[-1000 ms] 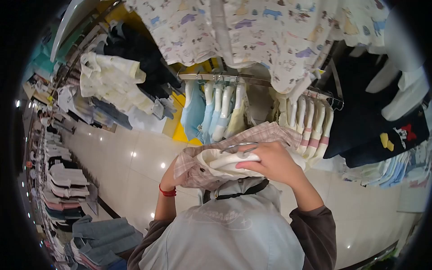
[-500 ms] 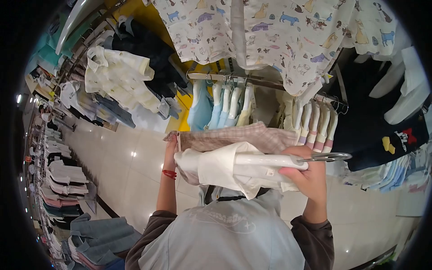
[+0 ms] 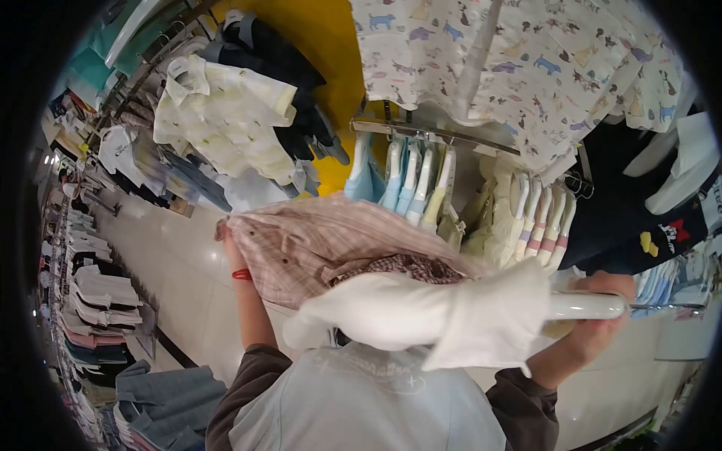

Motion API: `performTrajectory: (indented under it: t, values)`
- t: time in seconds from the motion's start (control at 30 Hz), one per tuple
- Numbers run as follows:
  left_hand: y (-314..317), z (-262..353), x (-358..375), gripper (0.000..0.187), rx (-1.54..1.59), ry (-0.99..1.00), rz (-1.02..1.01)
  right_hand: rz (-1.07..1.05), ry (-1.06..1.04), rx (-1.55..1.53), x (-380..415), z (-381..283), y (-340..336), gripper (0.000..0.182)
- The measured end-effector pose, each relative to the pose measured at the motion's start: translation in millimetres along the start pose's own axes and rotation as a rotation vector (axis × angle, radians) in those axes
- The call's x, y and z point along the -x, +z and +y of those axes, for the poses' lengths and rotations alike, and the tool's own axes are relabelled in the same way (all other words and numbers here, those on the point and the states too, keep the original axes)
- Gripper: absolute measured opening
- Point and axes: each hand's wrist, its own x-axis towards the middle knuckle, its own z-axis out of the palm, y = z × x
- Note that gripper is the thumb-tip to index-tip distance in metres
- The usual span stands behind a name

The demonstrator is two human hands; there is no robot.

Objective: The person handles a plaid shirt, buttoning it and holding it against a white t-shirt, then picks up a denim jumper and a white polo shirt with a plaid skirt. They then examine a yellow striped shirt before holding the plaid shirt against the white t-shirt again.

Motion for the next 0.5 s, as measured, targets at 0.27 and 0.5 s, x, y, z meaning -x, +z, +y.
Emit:
performTrajectory:
  t: [0.27,0.5]
  values:
    - [125.6,179.6,58.9,0.042,0.394,-0.192,-0.481,-0.059,-0.017,0.010,30.1,-23.3,-8.8,0.068]
    - [266.5,218.1,54.0,0.034,0.490,-0.174,-0.603,-0.061,0.044,-0.035,57.1,-28.0,-28.1,0.069]
